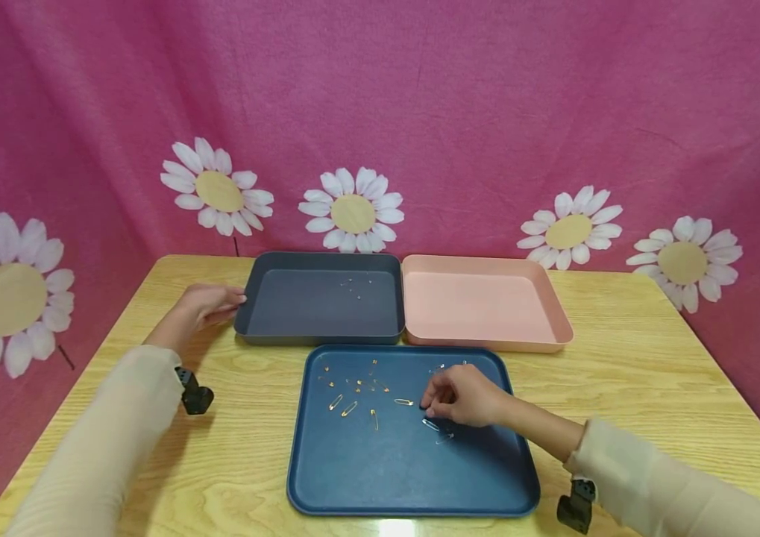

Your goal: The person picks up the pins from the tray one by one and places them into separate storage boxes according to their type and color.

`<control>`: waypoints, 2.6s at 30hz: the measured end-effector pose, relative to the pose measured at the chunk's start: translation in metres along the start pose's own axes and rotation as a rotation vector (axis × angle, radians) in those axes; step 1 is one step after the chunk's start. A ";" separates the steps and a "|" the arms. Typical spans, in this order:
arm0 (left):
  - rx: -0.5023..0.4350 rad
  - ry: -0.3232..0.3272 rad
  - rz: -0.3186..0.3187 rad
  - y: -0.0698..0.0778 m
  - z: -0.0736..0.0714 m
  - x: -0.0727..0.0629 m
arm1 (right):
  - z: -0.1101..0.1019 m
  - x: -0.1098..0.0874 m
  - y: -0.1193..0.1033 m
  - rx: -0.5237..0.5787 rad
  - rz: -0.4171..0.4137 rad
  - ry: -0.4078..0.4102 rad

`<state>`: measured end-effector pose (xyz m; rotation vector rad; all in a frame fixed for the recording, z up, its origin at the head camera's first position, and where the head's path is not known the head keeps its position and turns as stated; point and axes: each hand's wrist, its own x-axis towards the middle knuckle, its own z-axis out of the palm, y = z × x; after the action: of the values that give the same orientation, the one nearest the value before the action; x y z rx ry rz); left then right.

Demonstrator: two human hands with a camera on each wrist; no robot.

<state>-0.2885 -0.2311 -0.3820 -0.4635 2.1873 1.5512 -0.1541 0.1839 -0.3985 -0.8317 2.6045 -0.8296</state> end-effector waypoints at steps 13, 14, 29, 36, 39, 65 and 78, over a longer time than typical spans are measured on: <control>-0.026 -0.007 -0.013 0.002 0.002 0.002 | 0.006 -0.011 -0.007 -0.095 -0.032 0.071; -0.025 -0.005 -0.014 0.002 0.002 0.002 | 0.006 -0.011 -0.008 -0.097 -0.029 0.069; 0.001 -0.001 -0.011 -0.003 0.002 0.002 | 0.008 -0.010 -0.014 -0.054 -0.002 0.016; -0.004 -0.008 -0.009 -0.003 0.003 0.000 | -0.001 -0.005 -0.015 0.005 -0.011 -0.016; -0.015 0.000 -0.012 -0.002 0.002 0.000 | -0.004 -0.002 -0.014 0.041 0.008 -0.038; 0.007 0.019 -0.008 -0.003 0.002 0.003 | -0.020 0.029 -0.012 0.283 0.210 -0.066; 0.006 0.013 -0.002 -0.004 0.002 0.005 | -0.039 0.059 -0.022 0.323 0.249 -0.069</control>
<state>-0.2902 -0.2311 -0.3886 -0.4748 2.2002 1.5447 -0.2079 0.1509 -0.3593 -0.4289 2.3617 -1.0845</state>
